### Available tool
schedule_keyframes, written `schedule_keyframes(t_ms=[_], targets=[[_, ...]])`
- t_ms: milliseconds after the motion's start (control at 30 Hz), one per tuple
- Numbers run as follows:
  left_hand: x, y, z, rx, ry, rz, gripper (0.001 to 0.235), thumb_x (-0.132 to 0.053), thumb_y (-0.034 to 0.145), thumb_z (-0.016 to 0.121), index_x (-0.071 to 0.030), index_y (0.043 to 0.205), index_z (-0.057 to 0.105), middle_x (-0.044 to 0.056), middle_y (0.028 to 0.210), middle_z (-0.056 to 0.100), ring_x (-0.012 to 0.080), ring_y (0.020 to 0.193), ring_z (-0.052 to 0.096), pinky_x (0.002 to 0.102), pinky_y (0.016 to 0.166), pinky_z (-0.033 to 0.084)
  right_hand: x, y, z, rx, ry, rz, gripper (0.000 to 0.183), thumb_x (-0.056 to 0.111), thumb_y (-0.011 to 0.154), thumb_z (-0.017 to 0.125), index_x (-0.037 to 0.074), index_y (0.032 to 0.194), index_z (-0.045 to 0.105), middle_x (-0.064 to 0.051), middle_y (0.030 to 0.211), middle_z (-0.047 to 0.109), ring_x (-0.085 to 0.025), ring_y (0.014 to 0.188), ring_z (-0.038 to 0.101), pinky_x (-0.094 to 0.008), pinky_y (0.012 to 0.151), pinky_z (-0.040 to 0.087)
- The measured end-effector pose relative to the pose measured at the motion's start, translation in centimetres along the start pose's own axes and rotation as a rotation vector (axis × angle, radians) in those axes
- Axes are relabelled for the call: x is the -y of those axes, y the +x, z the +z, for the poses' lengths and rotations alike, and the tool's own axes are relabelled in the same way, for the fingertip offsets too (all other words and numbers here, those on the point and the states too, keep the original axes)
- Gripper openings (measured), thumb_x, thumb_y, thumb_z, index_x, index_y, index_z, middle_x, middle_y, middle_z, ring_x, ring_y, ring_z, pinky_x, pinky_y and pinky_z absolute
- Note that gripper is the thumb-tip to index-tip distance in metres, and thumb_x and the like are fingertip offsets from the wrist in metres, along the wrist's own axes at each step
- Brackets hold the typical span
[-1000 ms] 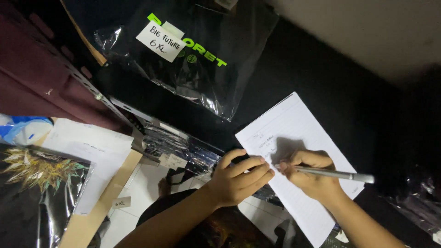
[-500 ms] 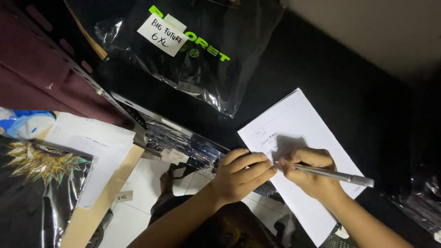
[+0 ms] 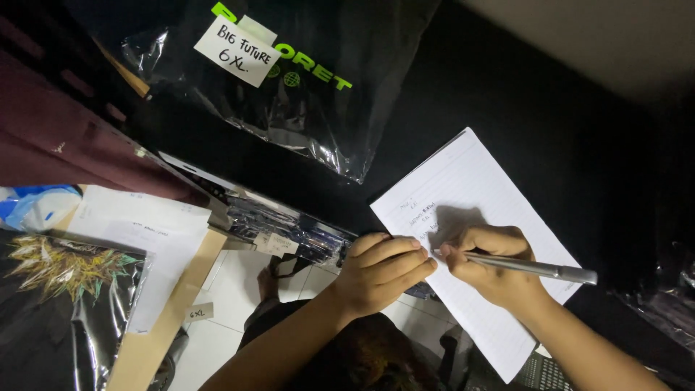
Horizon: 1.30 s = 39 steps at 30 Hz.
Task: The person writes on a notepad with a pen while surrounded by packaged clothes. They then pick up a packaged shirt, move it to a different location, and continue writing on the notepad.
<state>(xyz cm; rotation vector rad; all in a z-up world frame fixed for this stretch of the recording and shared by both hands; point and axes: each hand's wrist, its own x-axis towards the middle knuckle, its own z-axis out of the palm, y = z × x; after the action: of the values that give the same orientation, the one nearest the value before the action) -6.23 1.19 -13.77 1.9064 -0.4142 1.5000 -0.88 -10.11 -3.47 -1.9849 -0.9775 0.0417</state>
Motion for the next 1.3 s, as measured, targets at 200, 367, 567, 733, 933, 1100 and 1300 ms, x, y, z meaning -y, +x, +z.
schedule_keyframes(t_ms=[200,367,567,733,933,1100,1300], targets=[[0.0,0.0,-0.1,0.007,-0.011,-0.004,0.009,-0.018,0.085,0.055,-0.018,0.084,0.065,-0.006,0.089,0.063,0.0094,0.09,0.059,0.027,0.084,0.039,0.1,0.2,-0.1,-0.003,0.009,-0.04,0.037,-0.004,0.063,0.063,0.009,0.039,0.038,-0.001,0.029,0.034,-0.009,0.025,0.03,-0.017,0.029,0.031],[0.1,0.2,-0.2,0.029,-0.008,-0.002,0.008,-0.017,0.084,0.057,-0.017,0.085,0.064,-0.006,0.089,0.063,0.0096,0.09,0.059,0.027,0.082,0.04,0.6,0.5,-0.2,0.005,0.008,-0.039,0.038,-0.005,0.062,0.063,0.009,0.038,0.037,-0.001,0.029,0.033,-0.008,0.025,0.029,-0.018,0.029,0.03],[0.0,0.5,-0.4,0.028,0.006,-0.001,0.006,-0.016,0.083,0.058,-0.017,0.083,0.065,-0.007,0.087,0.063,0.009,0.089,0.059,0.027,0.082,0.04,0.5,0.3,-0.2,-0.01,0.027,-0.033,0.038,-0.004,0.063,0.064,0.009,0.039,0.038,0.0,0.029,0.034,-0.009,0.025,0.03,-0.018,0.029,0.031],[-0.2,0.5,-0.5,0.055,0.006,-0.009,0.006,-0.016,0.083,0.059,-0.018,0.084,0.064,-0.007,0.088,0.063,0.0091,0.089,0.059,0.026,0.082,0.04,-1.0,-0.8,-0.5,-0.02,-0.008,0.002,0.034,-0.003,0.063,0.064,0.007,0.041,0.041,-0.003,0.029,0.037,-0.012,0.024,0.035,-0.021,0.029,0.032],[-0.1,0.5,-0.6,0.083,0.025,-0.002,0.006,-0.015,0.08,0.064,-0.019,0.084,0.064,-0.007,0.088,0.063,0.0093,0.088,0.06,0.027,0.08,0.042,-0.3,-0.3,-0.5,0.002,0.034,0.018,0.035,0.0,0.064,0.065,0.007,0.041,0.04,-0.002,0.03,0.037,-0.01,0.026,0.034,-0.021,0.03,0.033],[-0.2,0.5,-0.5,0.074,0.011,0.006,0.006,-0.015,0.083,0.059,-0.017,0.084,0.064,-0.005,0.088,0.063,0.0105,0.088,0.06,0.028,0.082,0.042,0.1,-0.1,-0.5,-0.019,0.042,-0.007,0.035,-0.003,0.062,0.066,0.007,0.04,0.042,-0.002,0.03,0.037,-0.01,0.025,0.035,-0.019,0.03,0.033],[0.0,0.0,-0.5,0.086,0.014,0.028,0.01,-0.019,0.086,0.054,-0.016,0.086,0.064,-0.004,0.091,0.063,0.0118,0.089,0.06,0.029,0.082,0.041,-1.4,-1.3,-0.7,-0.058,0.036,0.017,0.033,-0.002,0.062,0.066,0.006,0.041,0.041,-0.004,0.031,0.037,-0.012,0.027,0.034,-0.022,0.03,0.033]])
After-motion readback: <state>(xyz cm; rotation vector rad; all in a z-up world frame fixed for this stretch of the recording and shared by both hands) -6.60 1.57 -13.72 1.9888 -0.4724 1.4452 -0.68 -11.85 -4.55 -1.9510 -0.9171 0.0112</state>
